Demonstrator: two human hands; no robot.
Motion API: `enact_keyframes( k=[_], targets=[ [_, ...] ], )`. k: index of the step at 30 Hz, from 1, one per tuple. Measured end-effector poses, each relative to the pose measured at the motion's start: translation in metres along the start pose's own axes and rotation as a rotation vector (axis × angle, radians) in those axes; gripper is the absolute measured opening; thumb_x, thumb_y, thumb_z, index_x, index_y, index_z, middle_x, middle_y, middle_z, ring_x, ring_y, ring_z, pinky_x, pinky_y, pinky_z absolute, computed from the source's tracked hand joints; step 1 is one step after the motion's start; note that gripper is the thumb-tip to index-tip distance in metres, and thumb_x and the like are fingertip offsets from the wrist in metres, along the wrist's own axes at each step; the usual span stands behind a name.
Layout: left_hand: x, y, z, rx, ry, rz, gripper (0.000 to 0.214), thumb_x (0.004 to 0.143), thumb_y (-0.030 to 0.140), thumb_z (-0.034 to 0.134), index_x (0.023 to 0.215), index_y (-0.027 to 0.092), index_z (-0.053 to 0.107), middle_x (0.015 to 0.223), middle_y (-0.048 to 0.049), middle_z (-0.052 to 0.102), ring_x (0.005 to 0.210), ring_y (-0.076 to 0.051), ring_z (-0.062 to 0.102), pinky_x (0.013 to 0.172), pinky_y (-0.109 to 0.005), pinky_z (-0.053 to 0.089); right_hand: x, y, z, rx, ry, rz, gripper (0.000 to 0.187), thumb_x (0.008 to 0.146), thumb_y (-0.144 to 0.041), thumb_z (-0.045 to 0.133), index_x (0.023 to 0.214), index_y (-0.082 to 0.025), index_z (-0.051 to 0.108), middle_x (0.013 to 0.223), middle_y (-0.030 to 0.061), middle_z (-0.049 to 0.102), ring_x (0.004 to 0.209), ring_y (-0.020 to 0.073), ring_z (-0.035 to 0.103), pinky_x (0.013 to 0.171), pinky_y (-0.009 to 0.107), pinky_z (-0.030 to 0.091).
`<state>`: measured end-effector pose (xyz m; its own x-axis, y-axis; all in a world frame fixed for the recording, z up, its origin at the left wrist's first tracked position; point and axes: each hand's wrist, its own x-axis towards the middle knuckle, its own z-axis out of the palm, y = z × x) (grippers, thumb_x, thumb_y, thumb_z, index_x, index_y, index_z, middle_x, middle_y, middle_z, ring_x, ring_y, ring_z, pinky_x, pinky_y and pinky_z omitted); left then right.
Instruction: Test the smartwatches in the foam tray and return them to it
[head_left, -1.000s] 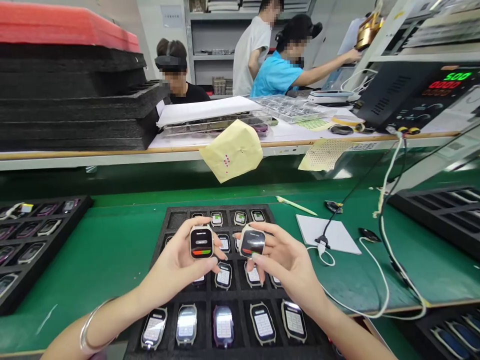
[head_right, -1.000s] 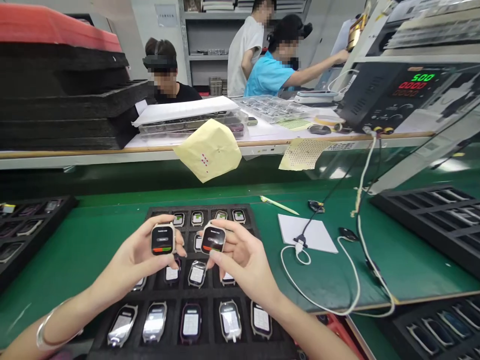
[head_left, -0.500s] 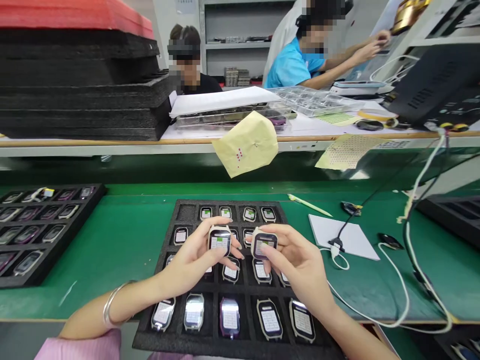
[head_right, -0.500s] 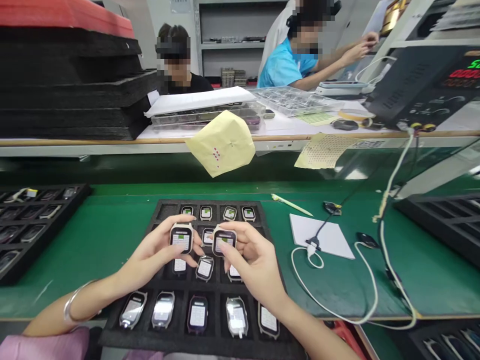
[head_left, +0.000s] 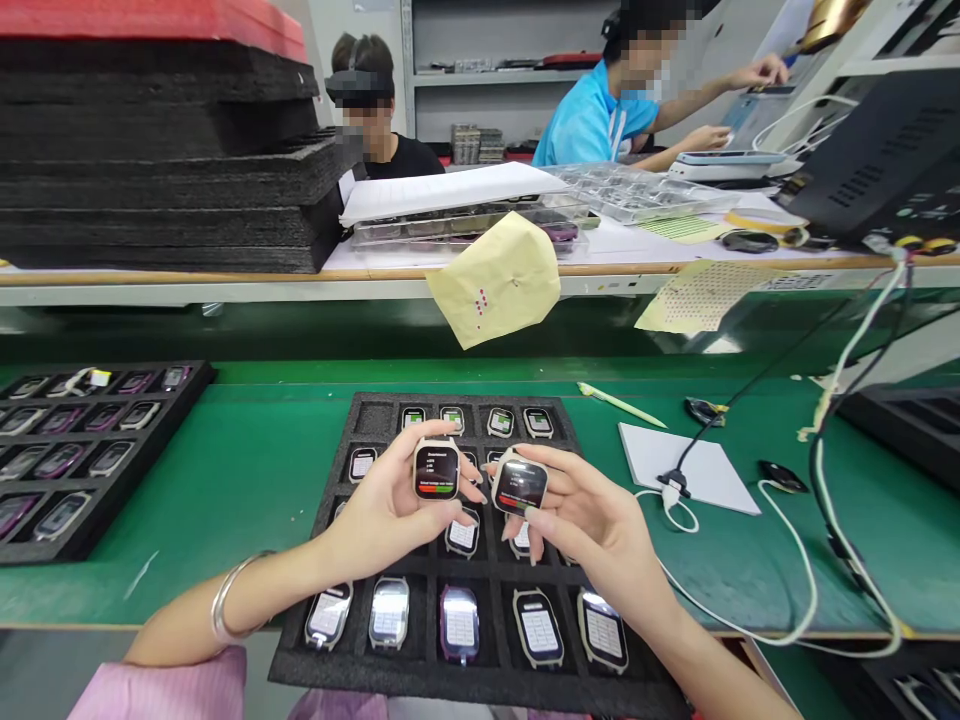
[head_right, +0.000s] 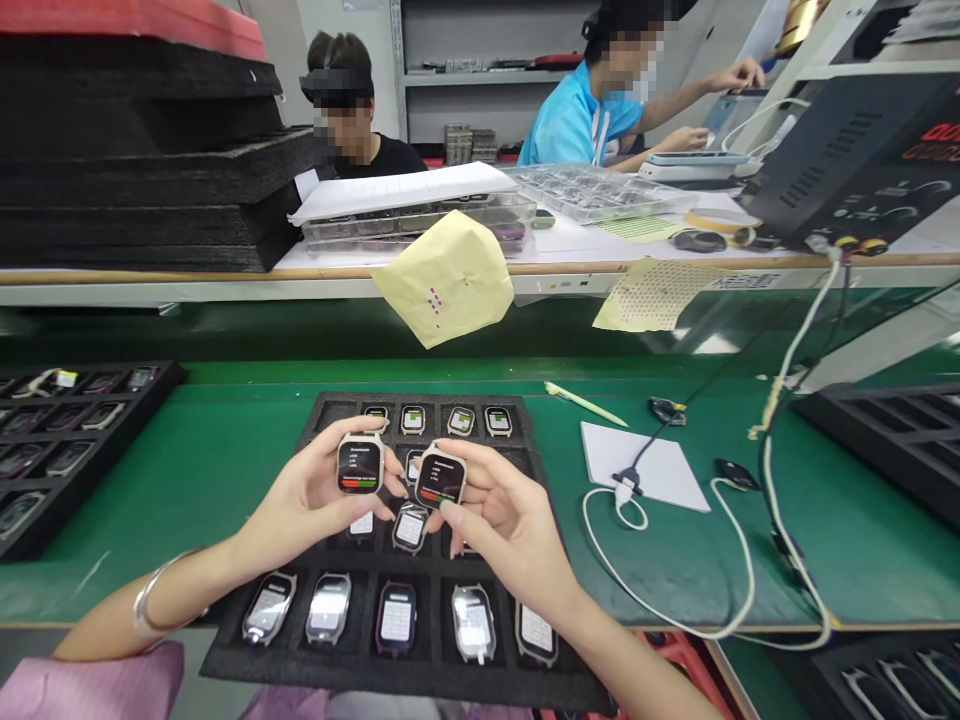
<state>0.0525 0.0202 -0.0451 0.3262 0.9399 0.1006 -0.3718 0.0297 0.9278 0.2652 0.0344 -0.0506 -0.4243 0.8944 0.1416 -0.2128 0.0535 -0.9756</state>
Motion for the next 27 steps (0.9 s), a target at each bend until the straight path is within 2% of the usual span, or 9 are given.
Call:
enact_keyframes(
  k=[4, 8, 12, 15, 19, 22, 27],
  targets=[
    [0.0011, -0.0017, 0.0005, 0.035, 0.018, -0.033, 0.046, 0.085, 0.015, 0.064, 0.127, 0.023, 0.046, 0.099, -0.0067, 0.064, 0.090, -0.020, 0.065, 0.073, -0.033, 0.060, -0.0003, 0.0041, -0.0053, 0.026, 0.032, 0.002, 0.029, 0.090, -0.023, 0.064, 0.119, -0.023, 0.060, 0.098, 0.0085, 0.069, 0.063, 0.0184, 0.065, 0.043, 0.025, 0.050],
    [0.0000, -0.0001, -0.0008, 0.047, -0.010, -0.014, 0.046, 0.082, 0.014, 0.067, 0.124, 0.022, 0.048, 0.099, -0.0072, 0.063, 0.090, -0.020, 0.064, 0.075, -0.034, 0.060, 0.0004, 0.0072, -0.0054, -0.024, 0.099, 0.002, 0.021, 0.092, -0.032, 0.062, 0.111, -0.023, 0.063, 0.086, 0.0060, 0.071, 0.053, 0.0149, 0.061, 0.041, 0.023, 0.047],
    [0.0003, 0.0015, -0.0016, 0.063, 0.001, 0.001, 0.034, 0.086, 0.020, 0.063, 0.118, 0.020, 0.050, 0.095, -0.0071, 0.063, 0.085, -0.020, 0.065, 0.069, -0.032, 0.060, 0.0006, 0.0063, -0.0021, -0.098, 0.149, 0.019, 0.013, 0.092, -0.029, 0.064, 0.104, -0.024, 0.065, 0.083, 0.0035, 0.072, 0.044, 0.0086, 0.055, 0.039, 0.018, 0.041],
    [0.0030, 0.0025, -0.0010, 0.092, 0.046, -0.019, 0.026, 0.089, 0.023, 0.060, 0.113, 0.018, 0.052, 0.089, -0.0054, 0.062, 0.079, -0.018, 0.065, 0.062, -0.029, 0.060, -0.0011, 0.0040, -0.0021, -0.094, 0.098, 0.017, 0.015, 0.093, -0.028, 0.062, 0.107, -0.025, 0.066, 0.089, 0.0049, 0.072, 0.050, 0.0107, 0.060, 0.042, 0.019, 0.044],
    [0.0060, 0.0039, -0.0013, 0.115, 0.098, -0.033, 0.021, 0.091, 0.024, 0.058, 0.109, 0.016, 0.052, 0.082, -0.0045, 0.062, 0.073, -0.016, 0.064, 0.057, -0.026, 0.059, -0.0039, 0.0011, -0.0042, -0.055, -0.024, 0.010, 0.030, 0.089, -0.023, 0.065, 0.119, -0.025, 0.061, 0.097, 0.0066, 0.070, 0.065, 0.0168, 0.067, 0.047, 0.023, 0.050],
    [0.0053, 0.0041, -0.0026, 0.099, 0.081, -0.014, 0.028, 0.089, 0.021, 0.060, 0.115, 0.017, 0.051, 0.089, -0.0060, 0.063, 0.079, -0.017, 0.064, 0.062, -0.028, 0.060, -0.0041, 0.0012, -0.0042, -0.050, -0.066, 0.008, 0.039, 0.087, -0.022, 0.068, 0.125, -0.023, 0.057, 0.096, 0.0082, 0.070, 0.069, 0.0200, 0.068, 0.049, 0.026, 0.054],
    [0.0030, 0.0016, -0.0032, 0.061, 0.025, 0.017, 0.051, 0.081, 0.014, 0.068, 0.126, 0.022, 0.046, 0.101, -0.0070, 0.062, 0.091, -0.020, 0.063, 0.075, -0.034, 0.059, -0.0031, 0.0051, -0.0045, -0.093, -0.035, 0.008, 0.037, 0.087, -0.020, 0.068, 0.122, -0.022, 0.057, 0.096, 0.0083, 0.070, 0.066, 0.0189, 0.069, 0.046, 0.024, 0.054]
  ],
)
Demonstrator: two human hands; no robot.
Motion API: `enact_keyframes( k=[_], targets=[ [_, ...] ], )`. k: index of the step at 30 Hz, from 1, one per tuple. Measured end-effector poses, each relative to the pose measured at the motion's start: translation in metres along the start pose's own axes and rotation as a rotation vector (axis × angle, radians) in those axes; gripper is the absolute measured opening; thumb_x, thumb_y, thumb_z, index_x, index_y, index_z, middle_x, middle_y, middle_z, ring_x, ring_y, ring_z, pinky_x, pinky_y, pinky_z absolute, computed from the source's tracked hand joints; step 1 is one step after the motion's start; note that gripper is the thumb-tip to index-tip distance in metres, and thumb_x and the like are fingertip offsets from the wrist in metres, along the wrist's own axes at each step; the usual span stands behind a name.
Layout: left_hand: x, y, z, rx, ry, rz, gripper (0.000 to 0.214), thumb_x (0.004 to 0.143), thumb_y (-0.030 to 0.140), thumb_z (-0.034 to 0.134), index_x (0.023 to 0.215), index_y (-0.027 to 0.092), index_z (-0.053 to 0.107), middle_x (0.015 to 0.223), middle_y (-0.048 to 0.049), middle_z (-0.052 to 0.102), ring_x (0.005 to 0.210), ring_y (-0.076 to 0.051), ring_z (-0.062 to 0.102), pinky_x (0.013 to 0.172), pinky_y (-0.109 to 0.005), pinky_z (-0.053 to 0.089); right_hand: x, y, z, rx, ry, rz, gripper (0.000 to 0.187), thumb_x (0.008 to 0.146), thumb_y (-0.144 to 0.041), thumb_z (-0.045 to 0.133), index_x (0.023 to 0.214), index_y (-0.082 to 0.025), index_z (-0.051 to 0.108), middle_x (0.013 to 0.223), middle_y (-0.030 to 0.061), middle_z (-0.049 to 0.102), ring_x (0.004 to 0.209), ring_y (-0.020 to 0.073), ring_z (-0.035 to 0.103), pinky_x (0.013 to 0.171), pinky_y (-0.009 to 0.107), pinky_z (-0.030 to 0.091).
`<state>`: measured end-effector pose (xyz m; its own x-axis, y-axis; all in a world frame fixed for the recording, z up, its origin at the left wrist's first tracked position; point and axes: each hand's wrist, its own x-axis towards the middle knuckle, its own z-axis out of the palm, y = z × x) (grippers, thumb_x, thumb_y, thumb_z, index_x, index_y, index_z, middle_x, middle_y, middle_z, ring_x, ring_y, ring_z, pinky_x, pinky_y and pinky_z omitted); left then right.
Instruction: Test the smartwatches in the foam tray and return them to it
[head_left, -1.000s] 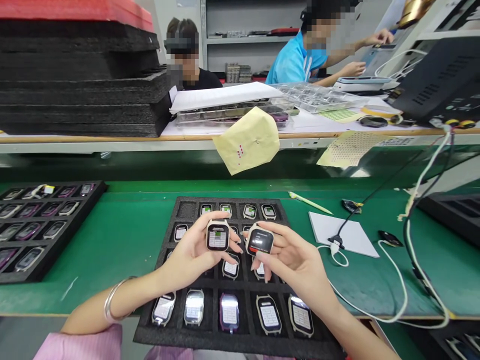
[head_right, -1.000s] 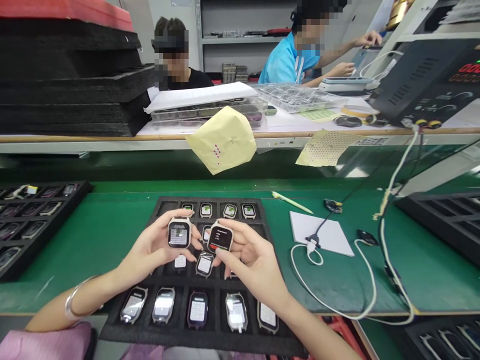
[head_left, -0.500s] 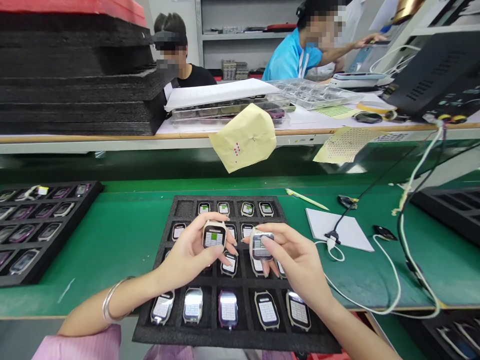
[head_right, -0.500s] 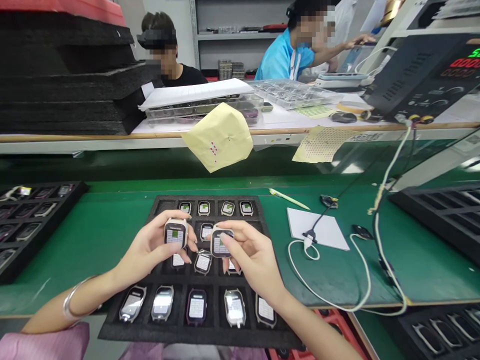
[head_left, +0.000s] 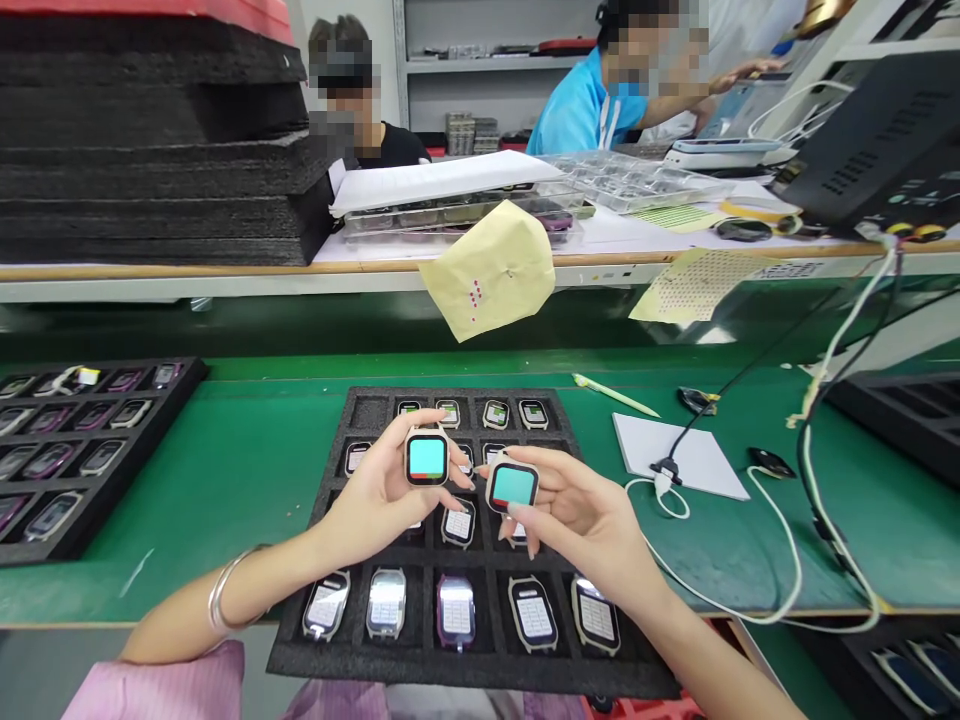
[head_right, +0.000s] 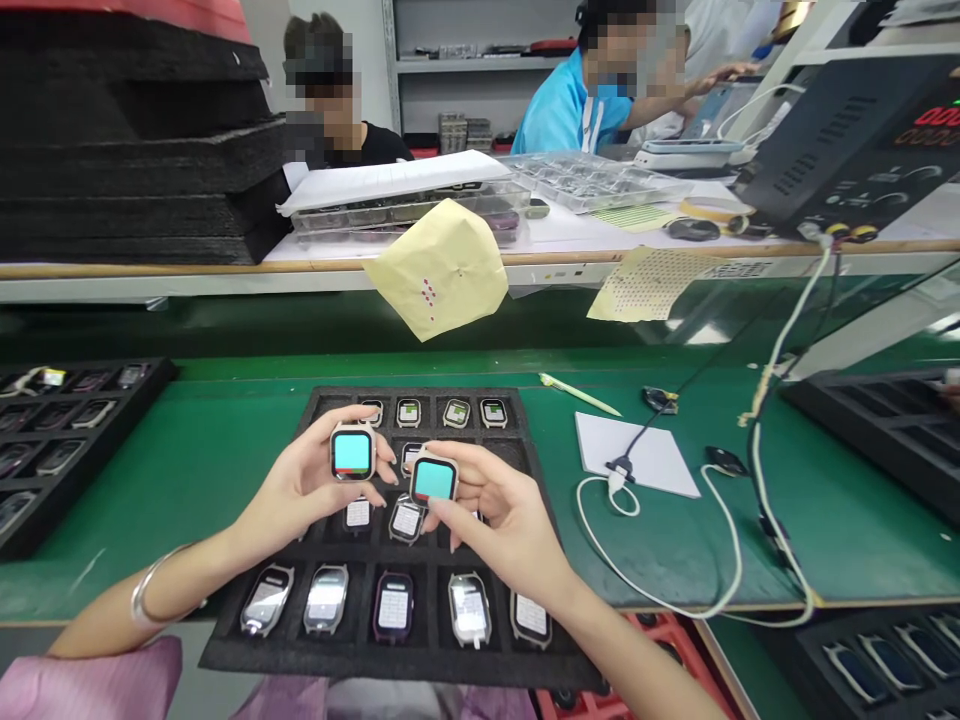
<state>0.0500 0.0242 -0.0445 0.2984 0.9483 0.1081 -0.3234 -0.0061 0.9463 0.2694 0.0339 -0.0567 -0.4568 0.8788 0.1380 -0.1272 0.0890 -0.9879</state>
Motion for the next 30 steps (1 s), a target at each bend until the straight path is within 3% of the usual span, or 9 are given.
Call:
enact_keyframes(
  k=[8, 12, 15, 18, 20, 21, 25, 28, 30],
  targets=[
    [0.003, -0.012, -0.006, 0.008, 0.001, -0.029, 0.051, 0.084, 0.017, 0.067, 0.130, 0.024, 0.045, 0.106, -0.0079, 0.060, 0.090, -0.020, 0.065, 0.073, -0.033, 0.059, -0.001, 0.005, -0.018, -0.141, 0.067, 0.060, 0.053, 0.081, -0.028, 0.075, 0.129, -0.024, 0.053, 0.106, 0.0105, 0.069, 0.067, 0.0182, 0.067, 0.050, 0.027, 0.058],
    [0.001, -0.017, -0.014, 0.034, -0.015, -0.050, 0.067, 0.078, 0.011, 0.070, 0.134, 0.031, 0.038, 0.112, -0.0052, 0.053, 0.098, -0.020, 0.063, 0.083, -0.037, 0.056, 0.007, 0.020, -0.051, -0.336, 0.185, 0.077, 0.057, 0.083, -0.039, 0.071, 0.132, -0.021, 0.049, 0.105, 0.0110, 0.068, 0.077, 0.0225, 0.067, 0.056, 0.032, 0.058],
    [0.005, -0.023, -0.031, 0.067, 0.003, -0.063, 0.065, 0.082, 0.018, 0.067, 0.136, 0.031, 0.032, 0.107, -0.0045, 0.052, 0.098, -0.022, 0.064, 0.083, -0.040, 0.056, 0.015, 0.040, -0.086, -0.704, 0.172, 0.076, 0.052, 0.082, -0.046, 0.069, 0.125, -0.019, 0.056, 0.097, 0.0093, 0.067, 0.061, 0.0194, 0.060, 0.059, 0.038, 0.057],
    [0.019, -0.028, -0.062, 0.359, 0.046, 0.001, 0.057, 0.085, 0.023, 0.063, 0.133, 0.025, 0.033, 0.107, -0.0066, 0.057, 0.101, -0.024, 0.063, 0.086, -0.041, 0.053, 0.020, 0.055, -0.114, -1.001, 0.051, -0.015, 0.045, 0.084, -0.048, 0.063, 0.118, -0.019, 0.061, 0.103, 0.0124, 0.063, 0.080, 0.0272, 0.063, 0.074, 0.045, 0.056],
    [0.030, -0.029, -0.089, 0.820, 0.089, 0.104, 0.044, 0.084, 0.024, 0.061, 0.124, 0.020, 0.042, 0.111, -0.0093, 0.060, 0.103, -0.024, 0.061, 0.091, -0.040, 0.049, 0.021, 0.057, -0.124, -1.078, -0.082, -0.050, 0.041, 0.087, -0.045, 0.058, 0.119, -0.019, 0.061, 0.112, 0.0141, 0.059, 0.101, 0.0311, 0.060, 0.087, 0.047, 0.052],
    [0.036, -0.030, -0.103, 1.080, 0.097, 0.120, 0.042, 0.084, 0.026, 0.061, 0.123, 0.019, 0.044, 0.117, -0.0102, 0.059, 0.106, -0.025, 0.059, 0.094, -0.041, 0.046, 0.022, 0.055, -0.127, -1.106, -0.136, -0.053, 0.042, 0.088, -0.044, 0.057, 0.122, -0.019, 0.060, 0.116, 0.0146, 0.057, 0.107, 0.0317, 0.058, 0.092, 0.047, 0.050],
    [0.052, -0.033, -0.149, 1.263, 0.050, 0.084, 0.037, 0.079, 0.032, 0.067, 0.111, 0.018, 0.057, 0.114, -0.0108, 0.060, 0.111, -0.030, 0.052, 0.099, -0.048, 0.039, 0.026, 0.038, -0.122, -1.205, -0.195, -0.106, 0.046, 0.092, -0.038, 0.053, 0.135, -0.021, 0.049, 0.136, 0.0161, 0.045, 0.124, 0.0333, 0.047, 0.102, 0.050, 0.042],
    [0.053, -0.034, -0.162, 1.332, -0.021, 0.048, 0.037, 0.080, 0.037, 0.065, 0.111, 0.018, 0.058, 0.114, -0.0106, 0.060, 0.109, -0.030, 0.052, 0.097, -0.047, 0.039, 0.035, 0.031, -0.105, -1.232, -0.227, -0.203, 0.033, 0.095, -0.032, 0.050, 0.125, -0.020, 0.057, 0.139, 0.0156, 0.043, 0.130, 0.0325, 0.041, 0.105, 0.051, 0.039],
    [0.050, -0.031, -0.159, 1.369, -0.047, 0.050, 0.038, 0.083, 0.036, 0.062, 0.115, 0.017, 0.056, 0.117, -0.0119, 0.057, 0.111, -0.030, 0.051, 0.097, -0.046, 0.039, 0.043, 0.033, -0.090, -1.277, -0.298, -0.246, 0.026, 0.092, -0.028, 0.055, 0.115, -0.018, 0.062, 0.137, 0.0164, 0.046, 0.130, 0.0338, 0.042, 0.105, 0.051, 0.040]
  ],
)
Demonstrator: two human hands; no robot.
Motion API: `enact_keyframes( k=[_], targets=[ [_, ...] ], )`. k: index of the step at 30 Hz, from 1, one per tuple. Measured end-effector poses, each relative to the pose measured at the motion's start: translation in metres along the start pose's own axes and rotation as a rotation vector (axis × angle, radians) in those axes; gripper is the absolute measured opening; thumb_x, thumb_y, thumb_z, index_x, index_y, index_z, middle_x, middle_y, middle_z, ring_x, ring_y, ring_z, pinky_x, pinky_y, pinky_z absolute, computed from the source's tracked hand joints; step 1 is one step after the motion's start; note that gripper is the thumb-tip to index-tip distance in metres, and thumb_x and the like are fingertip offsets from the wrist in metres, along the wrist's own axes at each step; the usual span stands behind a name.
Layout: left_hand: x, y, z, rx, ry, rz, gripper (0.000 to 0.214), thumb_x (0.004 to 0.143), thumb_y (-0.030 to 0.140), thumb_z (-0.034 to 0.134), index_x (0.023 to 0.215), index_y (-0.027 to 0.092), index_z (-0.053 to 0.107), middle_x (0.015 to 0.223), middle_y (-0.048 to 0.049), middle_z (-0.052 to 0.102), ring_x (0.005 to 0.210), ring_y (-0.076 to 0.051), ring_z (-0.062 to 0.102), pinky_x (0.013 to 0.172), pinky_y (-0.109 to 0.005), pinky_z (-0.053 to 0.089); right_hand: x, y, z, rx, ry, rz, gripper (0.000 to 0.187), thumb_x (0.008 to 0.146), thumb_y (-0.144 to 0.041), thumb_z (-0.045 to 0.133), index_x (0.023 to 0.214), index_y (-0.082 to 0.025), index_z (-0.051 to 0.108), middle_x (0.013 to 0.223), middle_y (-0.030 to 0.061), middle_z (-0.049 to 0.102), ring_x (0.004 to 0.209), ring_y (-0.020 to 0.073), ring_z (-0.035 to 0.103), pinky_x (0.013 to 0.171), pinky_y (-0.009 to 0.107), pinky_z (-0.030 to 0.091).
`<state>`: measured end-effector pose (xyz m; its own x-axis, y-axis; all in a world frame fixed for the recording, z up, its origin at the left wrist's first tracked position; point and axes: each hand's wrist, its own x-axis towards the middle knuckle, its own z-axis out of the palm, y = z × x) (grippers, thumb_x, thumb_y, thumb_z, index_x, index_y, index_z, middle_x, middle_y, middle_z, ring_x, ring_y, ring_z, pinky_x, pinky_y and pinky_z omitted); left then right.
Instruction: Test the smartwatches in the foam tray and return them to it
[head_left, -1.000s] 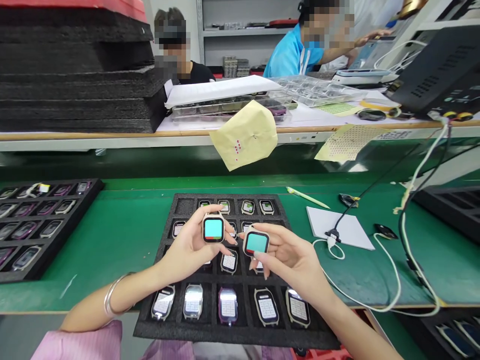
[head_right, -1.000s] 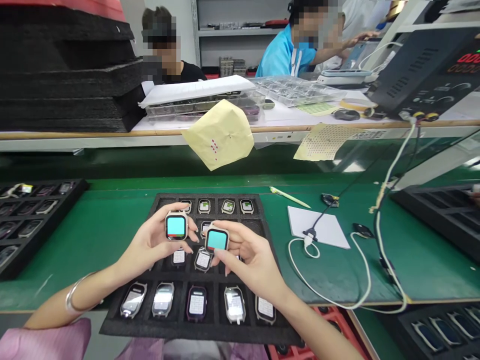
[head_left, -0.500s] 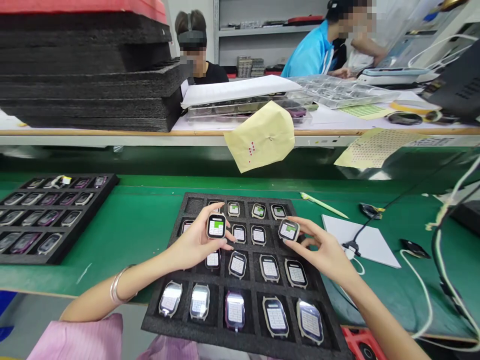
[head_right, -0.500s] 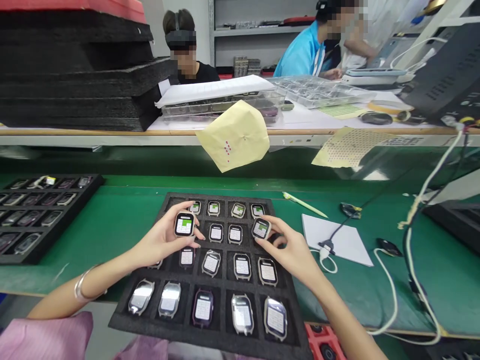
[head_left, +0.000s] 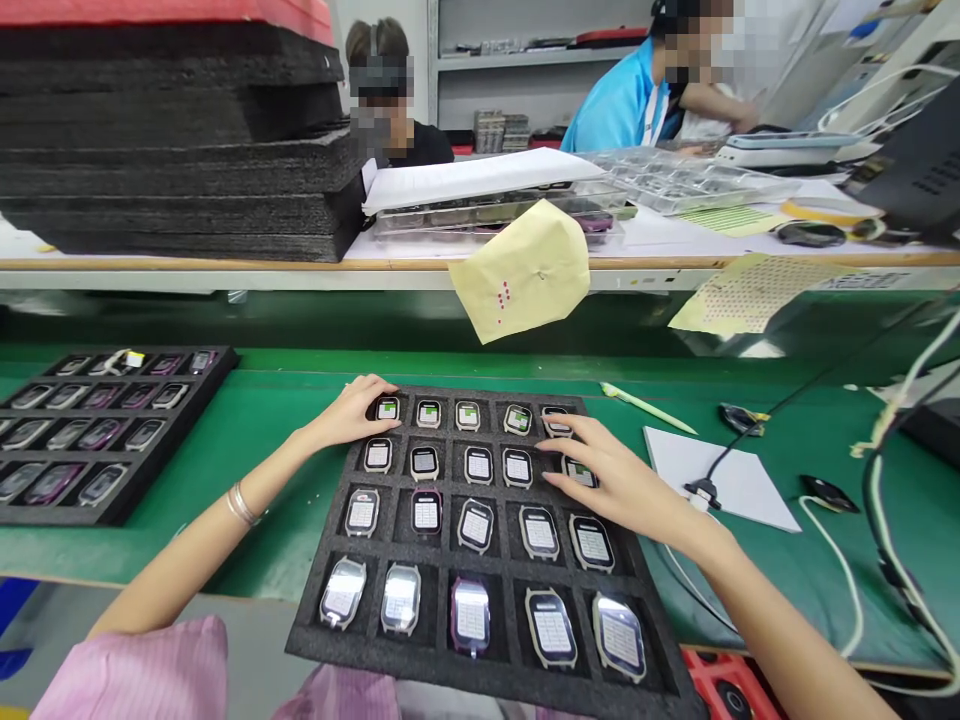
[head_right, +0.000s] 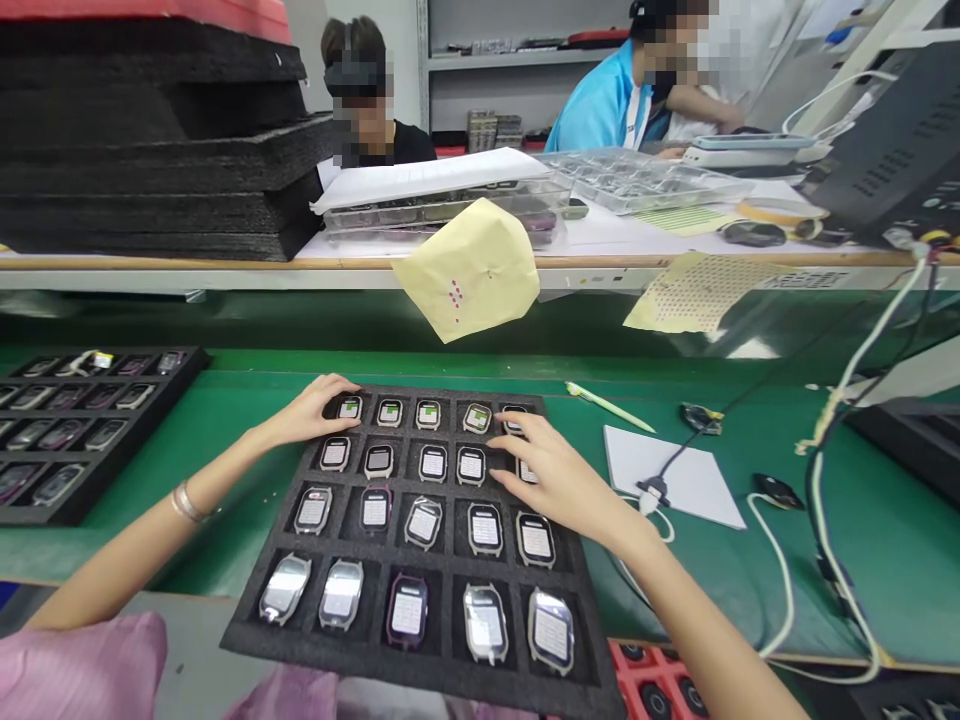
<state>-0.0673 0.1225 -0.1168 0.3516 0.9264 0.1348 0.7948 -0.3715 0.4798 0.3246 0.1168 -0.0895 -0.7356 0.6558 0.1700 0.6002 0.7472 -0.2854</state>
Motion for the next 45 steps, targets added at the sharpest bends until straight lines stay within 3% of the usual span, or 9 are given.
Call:
enact_keyframes(
  k=[9, 13, 17, 22, 25, 28, 33, 40, 45],
  targets=[
    [-0.009, 0.074, 0.006, 0.182, -0.294, 0.181, 0.029, 0.080, 0.037, 0.065, 0.098, 0.014, 0.063, 0.102, -0.0132, 0.062, 0.099, -0.033, 0.056, 0.090, -0.047, 0.038, 0.041, -0.028, 0.018, -0.263, -0.175, -0.042, 0.028, 0.075, -0.018, 0.079, 0.098, -0.007, 0.068, 0.133, 0.0267, 0.050, 0.125, 0.0449, 0.045, 0.097, 0.060, 0.043],
    [0.000, 0.079, 0.015, 0.148, -0.315, 0.139, 0.027, 0.077, 0.035, 0.069, 0.086, 0.011, 0.063, 0.094, -0.0157, 0.063, 0.094, -0.036, 0.058, 0.086, -0.049, 0.040, 0.045, -0.022, 0.018, -0.154, -0.203, -0.038, 0.029, 0.072, -0.013, 0.079, 0.098, -0.005, 0.068, 0.134, 0.0286, 0.049, 0.127, 0.0453, 0.043, 0.099, 0.061, 0.041],
    [0.002, 0.069, 0.016, 0.013, -0.285, 0.078, 0.033, 0.073, 0.040, 0.073, 0.088, 0.013, 0.060, 0.093, -0.0126, 0.064, 0.089, -0.031, 0.060, 0.079, -0.041, 0.046, 0.041, -0.005, 0.015, -0.049, -0.200, -0.038, 0.033, 0.074, -0.028, 0.079, 0.099, -0.010, 0.068, 0.138, 0.0227, 0.048, 0.131, 0.0383, 0.042, 0.105, 0.052, 0.040],
    [-0.008, 0.064, 0.012, -0.362, -0.155, -0.073, 0.043, 0.084, 0.044, 0.062, 0.111, 0.012, 0.054, 0.089, -0.0082, 0.067, 0.081, -0.022, 0.065, 0.070, -0.031, 0.048, 0.022, -0.002, 0.002, 0.767, -0.042, 0.171, 0.043, 0.076, -0.040, 0.077, 0.112, -0.018, 0.066, 0.120, 0.0150, 0.066, 0.113, 0.0336, 0.060, 0.102, 0.052, 0.043],
    [-0.009, 0.078, 0.005, -0.964, 0.006, -0.226, 0.048, 0.077, 0.036, 0.072, 0.115, 0.012, 0.057, 0.090, -0.0080, 0.069, 0.081, -0.020, 0.066, 0.073, -0.030, 0.048, 0.017, -0.021, -0.004, 1.310, 0.085, 0.199, 0.052, 0.070, -0.043, 0.083, 0.114, -0.020, 0.066, 0.107, 0.0121, 0.070, 0.090, 0.0301, 0.070, 0.082, 0.045, 0.057],
    [-0.008, 0.103, -0.004, -1.377, 0.071, -0.293, 0.043, 0.067, 0.024, 0.081, 0.106, 0.014, 0.065, 0.106, -0.0103, 0.068, 0.087, -0.017, 0.064, 0.078, -0.027, 0.047, 0.023, -0.051, -0.006, 1.543, 0.250, 0.269, 0.050, 0.067, -0.036, 0.086, 0.111, -0.021, 0.068, 0.107, 0.0095, 0.066, 0.071, 0.0195, 0.068, 0.054, 0.028, 0.056],
    [-0.015, 0.132, -0.004, -1.671, -0.099, -0.322, 0.040, 0.064, 0.009, 0.076, 0.102, 0.017, 0.063, 0.095, -0.0082, 0.070, 0.073, -0.012, 0.058, 0.065, -0.021, 0.042, 0.031, -0.085, -0.001, 1.544, 0.210, 0.407, 0.046, 0.070, -0.018, 0.082, 0.110, -0.021, 0.058, 0.089, 0.0050, 0.065, 0.055, 0.0093, 0.055, 0.041, 0.017, 0.044],
    [-0.030, 0.142, 0.001, -1.595, -0.037, -0.368, 0.054, 0.061, -0.001, 0.067, 0.111, 0.018, 0.060, 0.087, -0.0019, 0.064, 0.076, -0.011, 0.056, 0.070, -0.020, 0.043, 0.022, -0.092, 0.005, 1.401, 0.230, 0.372, 0.050, 0.076, -0.019, 0.076, 0.120, -0.022, 0.052, 0.092, 0.0044, 0.063, 0.062, 0.0121, 0.061, 0.043, 0.017, 0.048],
    [-0.034, 0.149, -0.001, -1.680, -0.112, -0.241, 0.058, 0.066, 0.006, 0.060, 0.122, 0.019, 0.055, 0.101, -0.0077, 0.064, 0.098, -0.025, 0.061, 0.084, -0.037, 0.050, 0.019, -0.100, 0.001, 1.278, 0.372, 0.288, 0.024, 0.090, -0.026, 0.062, 0.114, -0.022, 0.059, 0.085, 0.0030, 0.063, 0.056, 0.0110, 0.059, 0.042, 0.018, 0.045]
  ],
)
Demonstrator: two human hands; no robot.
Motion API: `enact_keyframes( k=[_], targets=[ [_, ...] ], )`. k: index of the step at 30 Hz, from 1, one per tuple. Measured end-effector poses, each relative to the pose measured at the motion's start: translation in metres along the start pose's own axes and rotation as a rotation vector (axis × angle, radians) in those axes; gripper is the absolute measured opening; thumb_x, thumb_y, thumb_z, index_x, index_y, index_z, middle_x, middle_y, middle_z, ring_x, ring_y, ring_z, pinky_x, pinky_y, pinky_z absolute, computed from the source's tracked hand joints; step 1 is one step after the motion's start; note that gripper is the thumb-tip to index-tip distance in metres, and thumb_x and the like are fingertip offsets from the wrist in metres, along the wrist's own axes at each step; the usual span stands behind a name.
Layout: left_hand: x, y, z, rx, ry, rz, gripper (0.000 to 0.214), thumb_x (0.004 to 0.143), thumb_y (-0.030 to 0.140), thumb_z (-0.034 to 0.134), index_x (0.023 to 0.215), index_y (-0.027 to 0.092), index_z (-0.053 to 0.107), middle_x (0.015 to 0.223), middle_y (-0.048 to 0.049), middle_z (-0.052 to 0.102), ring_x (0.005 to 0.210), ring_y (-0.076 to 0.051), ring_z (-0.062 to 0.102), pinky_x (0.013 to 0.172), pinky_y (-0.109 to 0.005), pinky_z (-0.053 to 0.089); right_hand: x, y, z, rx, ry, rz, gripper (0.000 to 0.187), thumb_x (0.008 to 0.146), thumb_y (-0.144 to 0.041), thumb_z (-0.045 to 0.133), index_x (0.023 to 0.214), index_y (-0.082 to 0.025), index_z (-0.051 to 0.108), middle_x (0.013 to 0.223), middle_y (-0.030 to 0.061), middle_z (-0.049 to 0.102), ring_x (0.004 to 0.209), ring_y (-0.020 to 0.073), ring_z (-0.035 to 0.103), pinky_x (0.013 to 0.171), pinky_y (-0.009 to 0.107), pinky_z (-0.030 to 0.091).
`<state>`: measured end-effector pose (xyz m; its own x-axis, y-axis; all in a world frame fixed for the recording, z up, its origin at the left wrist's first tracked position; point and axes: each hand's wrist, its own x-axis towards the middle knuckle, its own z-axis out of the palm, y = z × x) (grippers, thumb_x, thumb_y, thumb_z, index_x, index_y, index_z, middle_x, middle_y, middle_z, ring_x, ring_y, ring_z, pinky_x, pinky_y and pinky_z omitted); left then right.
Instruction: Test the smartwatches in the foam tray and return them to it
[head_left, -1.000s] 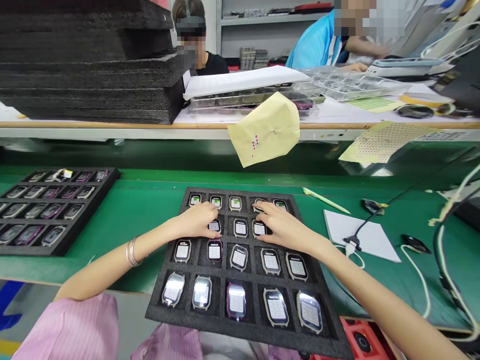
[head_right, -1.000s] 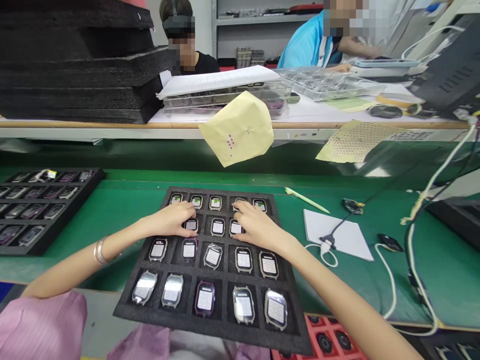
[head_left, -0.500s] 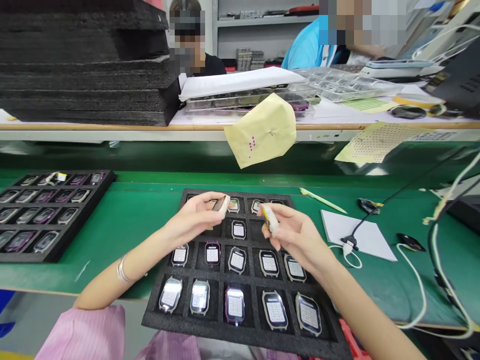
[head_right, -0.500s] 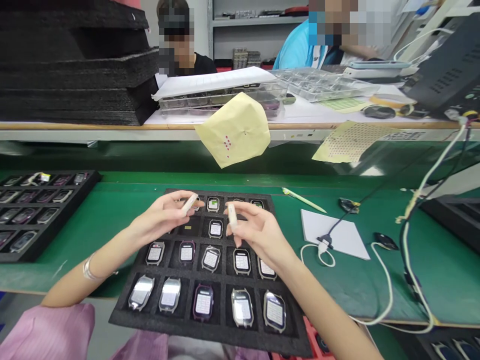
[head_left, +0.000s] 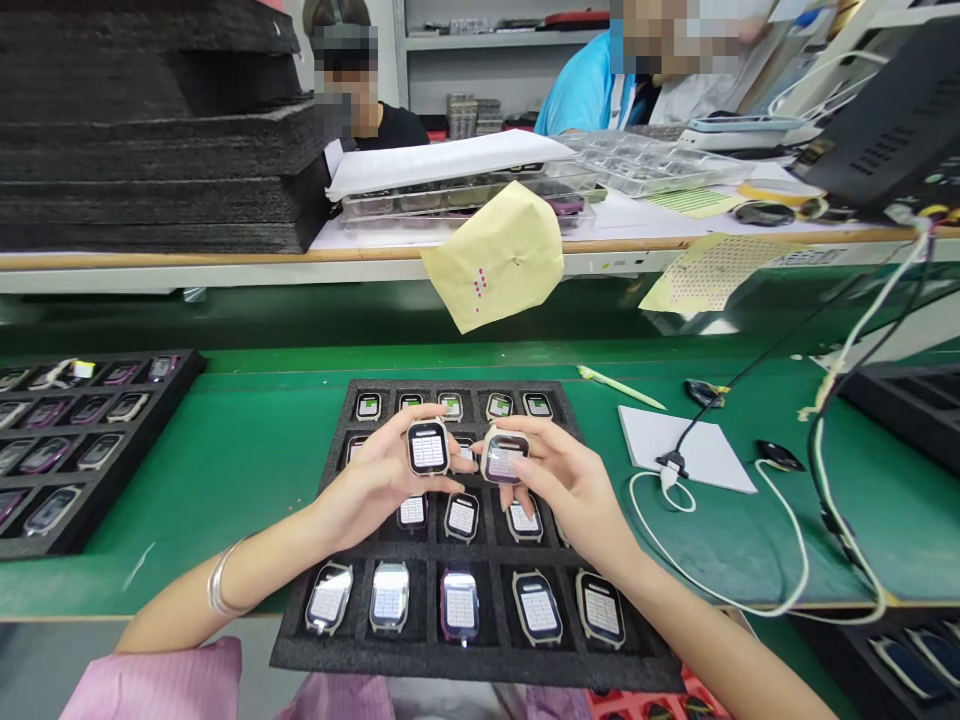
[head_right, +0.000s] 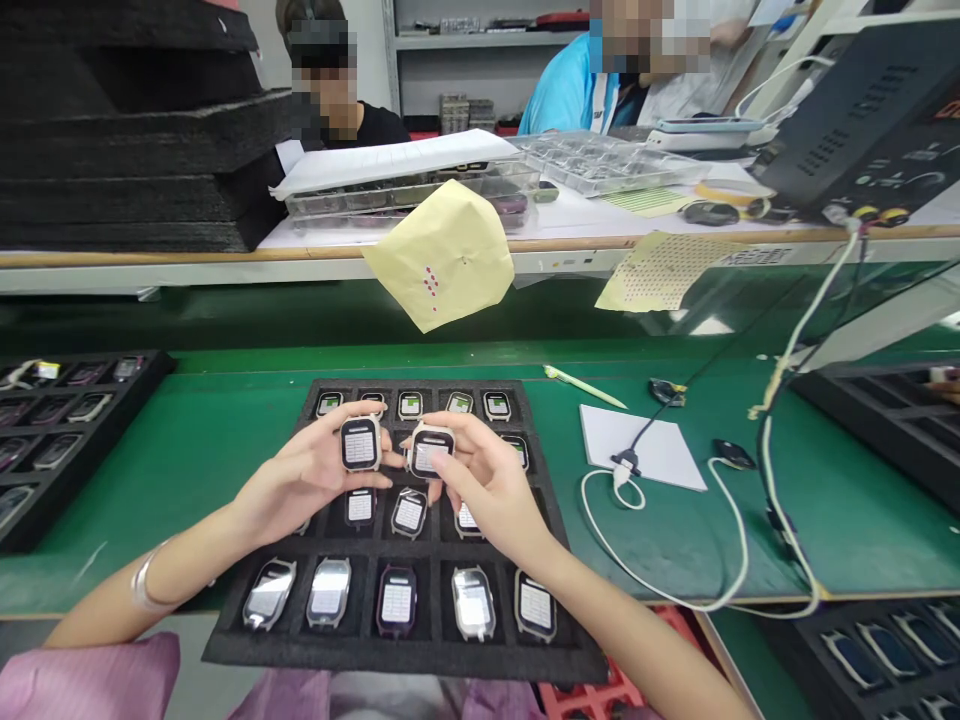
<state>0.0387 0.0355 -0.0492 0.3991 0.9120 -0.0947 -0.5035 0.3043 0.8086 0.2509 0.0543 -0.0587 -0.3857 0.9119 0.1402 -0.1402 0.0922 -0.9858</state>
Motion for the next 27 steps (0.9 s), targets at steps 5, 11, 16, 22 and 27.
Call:
enact_keyframes(
  k=[5, 11, 16, 22, 27],
  targets=[
    [-0.002, -0.006, 0.006, 0.052, 0.000, -0.002, 0.062, 0.081, 0.009, 0.055, 0.140, 0.021, 0.038, 0.101, -0.0081, 0.063, 0.089, -0.022, 0.065, 0.079, -0.038, 0.055, -0.004, -0.002, 0.002, -0.048, 0.089, -0.052, 0.013, 0.090, -0.022, 0.064, 0.103, -0.023, 0.064, 0.080, 0.0002, 0.064, 0.048, 0.0076, 0.055, 0.044, 0.018, 0.045],
    [-0.002, -0.012, 0.003, 0.193, -0.039, 0.102, 0.058, 0.093, 0.022, 0.053, 0.146, 0.021, 0.029, 0.096, -0.0077, 0.062, 0.082, -0.018, 0.065, 0.070, -0.031, 0.058, -0.010, 0.000, -0.003, -0.079, 0.034, -0.047, 0.018, 0.096, -0.030, 0.056, 0.111, -0.026, 0.065, 0.086, 0.0026, 0.068, 0.054, 0.0111, 0.061, 0.043, 0.019, 0.044],
    [-0.002, -0.010, 0.002, 0.212, -0.027, 0.134, 0.058, 0.092, 0.022, 0.053, 0.146, 0.021, 0.031, 0.095, -0.0078, 0.062, 0.080, -0.018, 0.064, 0.068, -0.031, 0.058, -0.013, -0.007, -0.001, -0.063, 0.033, -0.031, 0.019, 0.094, -0.027, 0.060, 0.112, -0.026, 0.065, 0.087, 0.0035, 0.070, 0.057, 0.0129, 0.063, 0.045, 0.020, 0.046],
    [-0.009, -0.010, 0.003, 0.146, -0.069, 0.088, 0.068, 0.086, 0.014, 0.056, 0.147, 0.026, 0.029, 0.111, -0.0101, 0.061, 0.096, -0.023, 0.062, 0.081, -0.040, 0.056, -0.010, -0.008, 0.003, -0.047, 0.071, 0.015, 0.025, 0.088, -0.029, 0.068, 0.112, -0.024, 0.064, 0.083, 0.0051, 0.069, 0.054, 0.0149, 0.061, 0.042, 0.023, 0.048],
    [-0.013, -0.009, 0.007, 0.167, -0.062, 0.064, 0.067, 0.089, 0.016, 0.055, 0.149, 0.026, 0.025, 0.108, -0.0098, 0.061, 0.093, -0.021, 0.062, 0.082, -0.038, 0.055, -0.023, -0.026, 0.008, 0.005, 0.036, -0.008, 0.022, 0.085, -0.031, 0.072, 0.106, -0.027, 0.065, 0.080, 0.0058, 0.068, 0.055, 0.0164, 0.061, 0.043, 0.025, 0.052]
  ],
)
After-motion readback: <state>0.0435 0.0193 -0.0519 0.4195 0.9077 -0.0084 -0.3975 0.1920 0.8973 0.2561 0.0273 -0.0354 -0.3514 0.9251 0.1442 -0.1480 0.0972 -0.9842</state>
